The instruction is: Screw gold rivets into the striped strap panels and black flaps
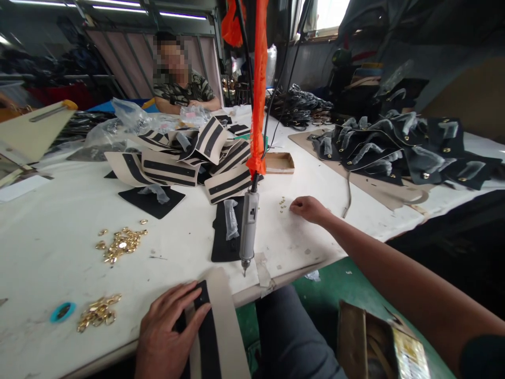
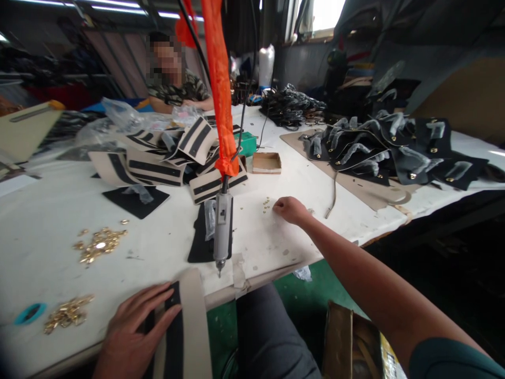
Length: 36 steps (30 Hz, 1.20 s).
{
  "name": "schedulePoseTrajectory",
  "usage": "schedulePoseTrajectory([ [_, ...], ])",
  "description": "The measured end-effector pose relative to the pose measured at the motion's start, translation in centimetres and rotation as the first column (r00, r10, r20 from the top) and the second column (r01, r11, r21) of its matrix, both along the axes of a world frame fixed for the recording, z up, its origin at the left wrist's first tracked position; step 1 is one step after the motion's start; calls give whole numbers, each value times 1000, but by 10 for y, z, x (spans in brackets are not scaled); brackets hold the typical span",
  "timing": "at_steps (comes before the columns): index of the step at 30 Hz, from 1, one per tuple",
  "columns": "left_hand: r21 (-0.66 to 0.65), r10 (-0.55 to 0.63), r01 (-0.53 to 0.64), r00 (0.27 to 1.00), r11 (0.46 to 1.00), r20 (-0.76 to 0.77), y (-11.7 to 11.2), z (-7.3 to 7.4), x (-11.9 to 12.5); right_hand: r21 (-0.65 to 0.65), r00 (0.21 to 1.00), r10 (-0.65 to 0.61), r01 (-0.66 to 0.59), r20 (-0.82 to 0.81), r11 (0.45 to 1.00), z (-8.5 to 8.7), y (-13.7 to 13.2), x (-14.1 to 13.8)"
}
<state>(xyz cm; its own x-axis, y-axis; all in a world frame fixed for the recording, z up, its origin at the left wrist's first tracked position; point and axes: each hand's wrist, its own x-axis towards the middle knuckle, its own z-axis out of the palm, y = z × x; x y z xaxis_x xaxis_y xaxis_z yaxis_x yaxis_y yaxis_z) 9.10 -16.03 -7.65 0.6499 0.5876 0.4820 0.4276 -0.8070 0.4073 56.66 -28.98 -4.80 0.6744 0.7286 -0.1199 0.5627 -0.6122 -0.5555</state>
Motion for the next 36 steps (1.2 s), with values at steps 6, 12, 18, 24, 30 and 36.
schedulePoseTrajectory([
  [6, -23, 15, -15, 1000, 1000, -14, -1, 0, 0, -79, 999, -30, 32, 33, 996, 1, 11, 3],
  [12, -34, 7, -8, 1000, 999, -19, -1, -1, -2, -132, 999, -48, 49, 10, 990, 7, 18, 5],
  [18, -68, 40, -42, 999, 997, -35, -8, 4, 0, -123, 1000, -11, 10, -5, 992, 6, 11, 4],
  [24, -45, 23, -24, 1000, 999, -21, -6, 5, 0, -135, 999, -16, 21, 42, 991, 6, 15, 5],
  [30, -16, 10, -11, 1000, 1000, -16, -5, 4, 1, -105, 980, 28, -7, 199, 994, 5, 6, -6],
  [36, 1, -7, 7, 1000, 1000, -2, -4, 5, 2, -90, 928, 138, -114, 346, 989, 1, -2, -15],
])
